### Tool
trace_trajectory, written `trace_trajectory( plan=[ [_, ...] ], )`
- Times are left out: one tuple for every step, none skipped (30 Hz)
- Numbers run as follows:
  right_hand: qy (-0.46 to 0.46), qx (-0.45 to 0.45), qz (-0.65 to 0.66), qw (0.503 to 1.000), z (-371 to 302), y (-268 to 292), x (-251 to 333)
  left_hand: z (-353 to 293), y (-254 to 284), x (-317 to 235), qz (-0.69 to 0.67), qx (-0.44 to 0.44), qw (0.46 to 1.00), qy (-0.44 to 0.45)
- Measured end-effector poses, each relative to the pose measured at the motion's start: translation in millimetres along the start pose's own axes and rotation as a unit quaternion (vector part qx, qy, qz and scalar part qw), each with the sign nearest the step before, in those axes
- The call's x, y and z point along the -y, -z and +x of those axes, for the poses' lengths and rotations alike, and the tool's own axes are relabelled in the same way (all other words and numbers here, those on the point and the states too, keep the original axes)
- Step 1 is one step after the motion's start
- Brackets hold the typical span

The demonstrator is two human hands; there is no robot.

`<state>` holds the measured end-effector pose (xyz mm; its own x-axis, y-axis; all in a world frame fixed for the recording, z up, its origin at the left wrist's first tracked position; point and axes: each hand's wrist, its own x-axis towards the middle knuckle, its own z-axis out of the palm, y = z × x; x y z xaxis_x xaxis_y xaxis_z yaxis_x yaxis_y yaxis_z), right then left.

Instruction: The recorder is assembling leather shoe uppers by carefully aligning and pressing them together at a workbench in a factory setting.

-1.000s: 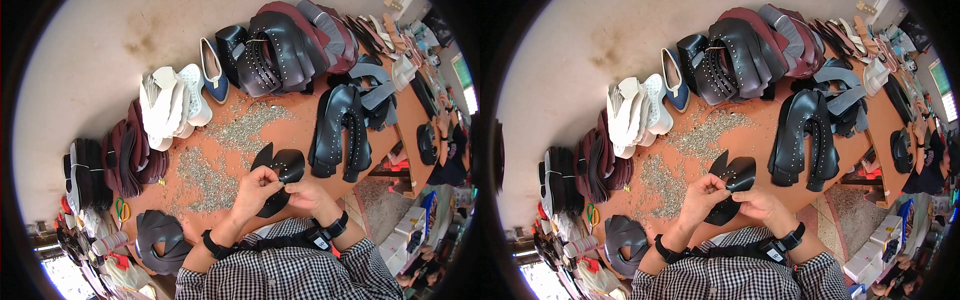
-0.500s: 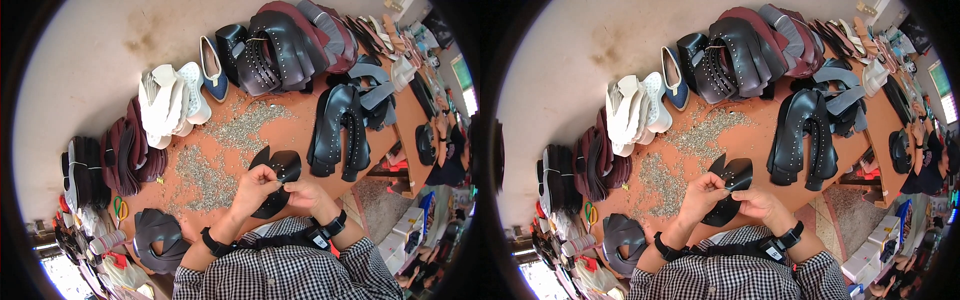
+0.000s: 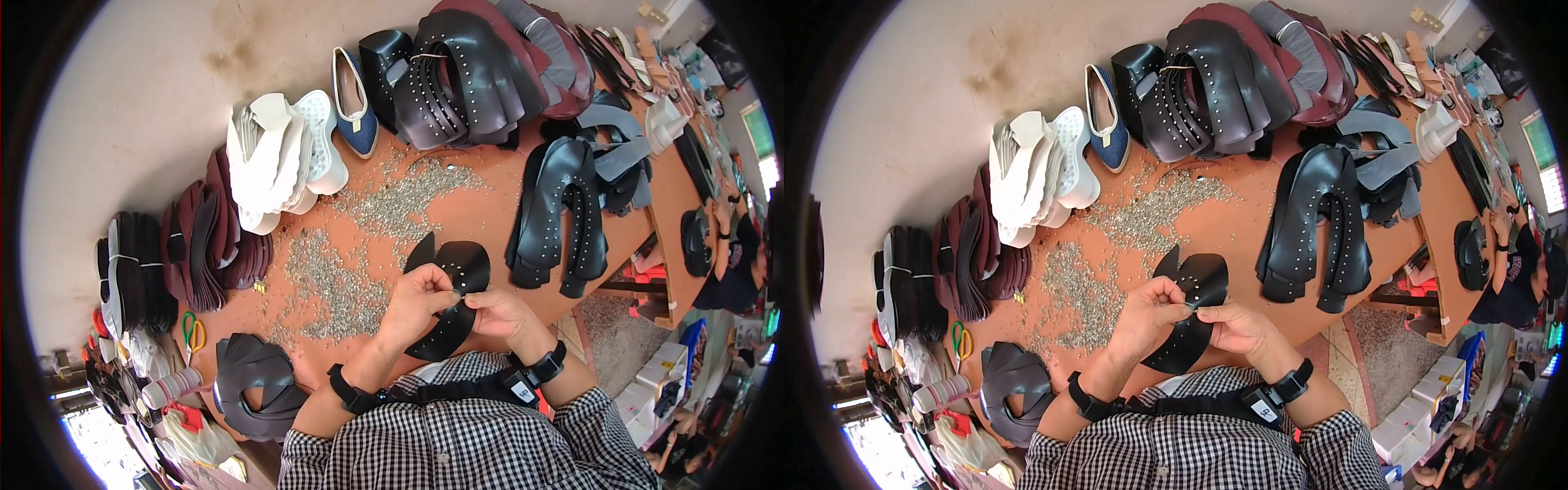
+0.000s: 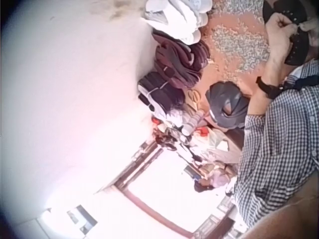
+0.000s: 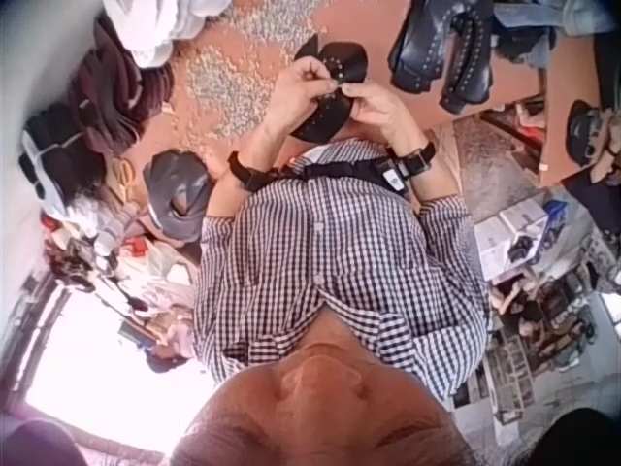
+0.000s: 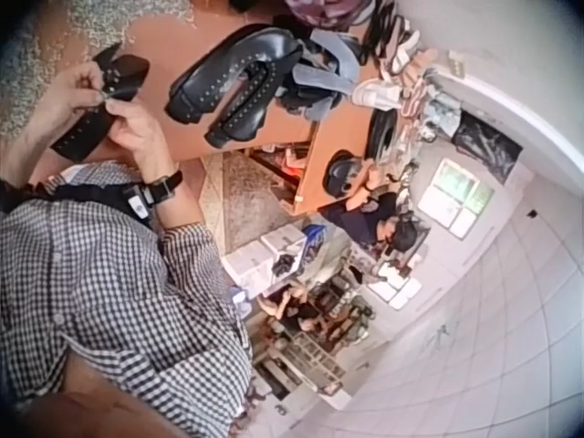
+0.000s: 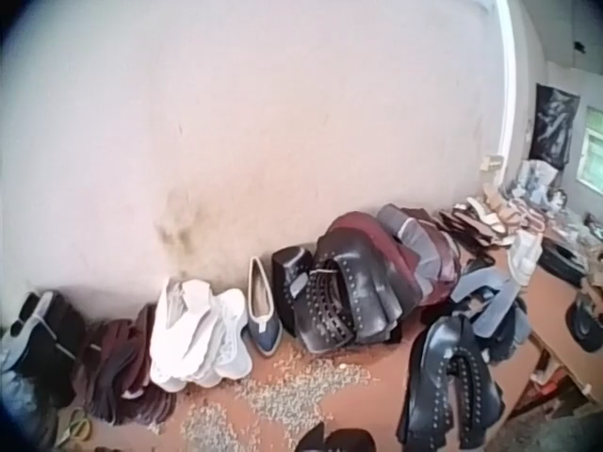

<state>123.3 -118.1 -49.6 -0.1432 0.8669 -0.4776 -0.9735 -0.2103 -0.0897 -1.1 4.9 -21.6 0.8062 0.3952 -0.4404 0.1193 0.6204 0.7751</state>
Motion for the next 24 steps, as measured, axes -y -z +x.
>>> trace_trajectory(
  plan=[
    [0.003,0.002,-0.004,1.000,0.6,0.7,-0.7,1.1,2.3,2.1,0.008,-0.004,1.000,0.011],
    [0.006,0.005,-0.008,1.000,1.3,1.6,-1.5,1.5,4.0,3.3,0.016,-0.009,1.000,0.022],
    [0.005,0.004,-0.008,1.000,2.2,3.4,-1.5,1.9,4.7,3.2,0.016,-0.009,1.000,0.023],
    [-0.002,0.005,-0.007,1.000,3.4,5.7,-1.6,2.4,5.4,3.0,0.000,-0.002,1.000,0.026],
    [-0.008,0.006,-0.006,1.000,4.4,7.6,-1.8,2.9,5.8,2.9,-0.016,0.006,0.999,0.029],
    [-0.009,0.006,-0.005,1.000,5.1,8.8,-1.6,3.0,4.9,1.8,-0.017,0.006,0.999,0.029],
    [-0.013,0.007,-0.008,1.000,5.8,9.7,-1.4,2.6,3.4,-0.1,-0.044,0.009,0.998,0.035],
    [-0.018,0.008,-0.010,1.000,6.1,10.3,-1.4,2.4,2.5,-0.6,-0.071,0.012,0.997,0.041],
    [-0.020,0.008,-0.010,1.000,6.5,9.8,-2.3,2.2,3.6,0.9,-0.072,0.010,0.997,0.041],
    [-0.014,0.013,-0.015,1.000,6.8,9.1,-3.2,2.7,5.4,3.6,-0.047,0.010,0.998,0.033],
    [-0.008,0.019,-0.021,1.000,7.0,8.8,-4.0,2.6,6.5,5.1,-0.021,0.009,0.999,0.025],
    [-0.008,0.018,-0.020,1.000,7.7,11.0,-4.1,2.9,6.5,4.2,-0.022,0.009,0.999,0.026],
    [-0.013,0.021,-0.020,0.999,9.0,14.5,-4.1,3.4,6.2,1.6,0.010,0.002,0.999,0.040],
    [-0.018,0.024,-0.020,0.999,9.7,16.7,-4.0,3.8,6.0,0.5,0.042,-0.006,0.998,0.053],
    [-0.019,0.024,-0.020,0.999,9.9,15.3,-3.6,4.0,6.5,1.2,0.042,-0.006,0.998,0.053],
    [-0.026,0.026,-0.004,0.999,9.9,13.0,-3.3,4.4,7.1,2.5,-0.003,0.003,0.999,0.048],
    [-0.034,0.028,0.011,0.999,10.4,11.3,-2.8,4.4,7.5,3.1,-0.047,0.012,0.998,0.043],
    [-0.032,0.028,0.012,0.999,11.1,12.3,-2.0,4.5,6.8,2.9,-0.047,0.013,0.998,0.044],
    [-0.043,0.030,0.017,0.999,12.3,14.1,-1.0,4.2,6.1,2.0,-0.033,0.007,0.999,0.040],
    [-0.053,0.032,0.022,0.998,13.0,14.9,-0.3,4.1,5.7,1.3,-0.019,0.000,0.999,0.036],
    [-0.053,0.033,0.022,0.998,13.0,13.1,-1.1,3.7,6.4,1.9,-0.018,0.000,0.999,0.036],
    [-0.028,0.011,0.023,0.999,12.7,9.5,-2.3,3.5,7.5,2.9,0.022,-0.013,1.000,0.006],
    [-0.004,-0.010,0.024,1.000,12.8,5.4,-3.5,2.8,8.2,3.1,0.062,-0.026,0.997,-0.025],
    [-0.001,-0.009,0.024,1.000,14.1,1.4,-4.0,1.9,6.9,-0.2,0.064,-0.024,0.997,-0.025]
  ],
)
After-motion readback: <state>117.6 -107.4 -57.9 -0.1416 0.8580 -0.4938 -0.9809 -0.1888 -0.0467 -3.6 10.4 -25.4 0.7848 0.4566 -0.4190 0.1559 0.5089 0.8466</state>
